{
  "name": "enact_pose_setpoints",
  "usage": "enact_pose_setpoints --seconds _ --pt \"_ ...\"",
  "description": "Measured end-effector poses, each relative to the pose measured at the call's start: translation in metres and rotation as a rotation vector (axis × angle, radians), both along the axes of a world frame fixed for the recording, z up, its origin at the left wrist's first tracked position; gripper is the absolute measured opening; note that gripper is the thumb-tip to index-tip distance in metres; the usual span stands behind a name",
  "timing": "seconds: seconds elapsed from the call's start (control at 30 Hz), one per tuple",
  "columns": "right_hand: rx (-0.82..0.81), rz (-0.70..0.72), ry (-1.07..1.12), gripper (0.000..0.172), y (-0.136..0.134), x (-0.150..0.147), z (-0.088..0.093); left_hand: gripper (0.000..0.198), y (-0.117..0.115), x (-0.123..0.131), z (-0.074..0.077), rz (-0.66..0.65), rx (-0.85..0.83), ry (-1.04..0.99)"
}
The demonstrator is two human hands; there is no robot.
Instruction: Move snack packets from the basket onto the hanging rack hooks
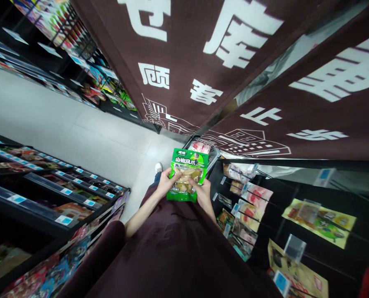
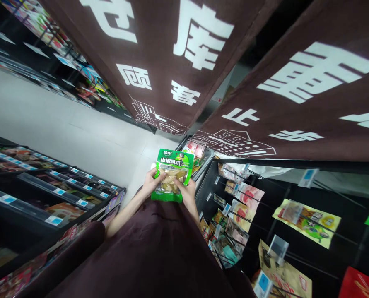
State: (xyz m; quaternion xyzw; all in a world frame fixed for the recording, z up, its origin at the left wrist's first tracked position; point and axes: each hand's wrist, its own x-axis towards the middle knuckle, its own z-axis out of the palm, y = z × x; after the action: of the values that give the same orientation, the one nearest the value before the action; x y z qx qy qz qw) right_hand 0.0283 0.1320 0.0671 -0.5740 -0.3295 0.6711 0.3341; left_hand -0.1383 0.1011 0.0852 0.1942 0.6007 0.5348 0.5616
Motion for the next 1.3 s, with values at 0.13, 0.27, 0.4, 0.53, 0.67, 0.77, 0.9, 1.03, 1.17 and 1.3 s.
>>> enact_pose_setpoints --seconds 0.13,0.27,0.4,0.53,0.67,0.77,0.9,1.03,1.17,1.3 --pt "-0.027 -0.024 0.024 0.047 -0.002 0.001 -0.002 0.039 0.002 0.001 0.001 -0.015 0.01 -0.015" --pt "-0.038 -0.041 0.048 0.045 -0.004 0.006 -0.002 0.042 0.002 0.006 -0.003 -0.019 -0.022 -0.003" --pt "-0.033 -0.032 0.071 0.046 -0.003 0.012 0.001 0.041 0.003 0.011 -0.004 -0.036 -0.028 0.0" --pt "-0.029 -0.025 0.046 0.047 -0.002 0.018 0.002 0.043 0.003 0.016 -0.003 -0.036 -0.03 -0.004" --pt "-0.033 -0.033 0.052 0.047 -0.002 0.021 0.001 0.041 0.003 0.02 0.0 -0.028 -0.019 -0.01" --pt "-0.029 -0.033 0.068 0.046 -0.002 0.021 0.001 0.041 0.004 0.022 0.001 -0.036 0.003 -0.019" --pt "-0.008 -0.015 0.027 0.044 0.0 0.021 0.002 0.039 0.004 0.021 -0.002 -0.015 0.03 -0.049" --pt "-0.009 0.087 0.054 0.047 0.004 0.02 0.011 0.038 0.001 0.016 -0.008 0.045 0.05 -0.086" --pt "0.02 0.322 0.066 0.05 0.006 0.017 0.021 0.046 0.003 0.006 -0.009 0.092 0.061 -0.085" --pt "0.124 0.36 -0.129 0.04 0.006 0.016 0.018 0.061 0.012 0.004 -0.003 0.032 0.031 0.197"
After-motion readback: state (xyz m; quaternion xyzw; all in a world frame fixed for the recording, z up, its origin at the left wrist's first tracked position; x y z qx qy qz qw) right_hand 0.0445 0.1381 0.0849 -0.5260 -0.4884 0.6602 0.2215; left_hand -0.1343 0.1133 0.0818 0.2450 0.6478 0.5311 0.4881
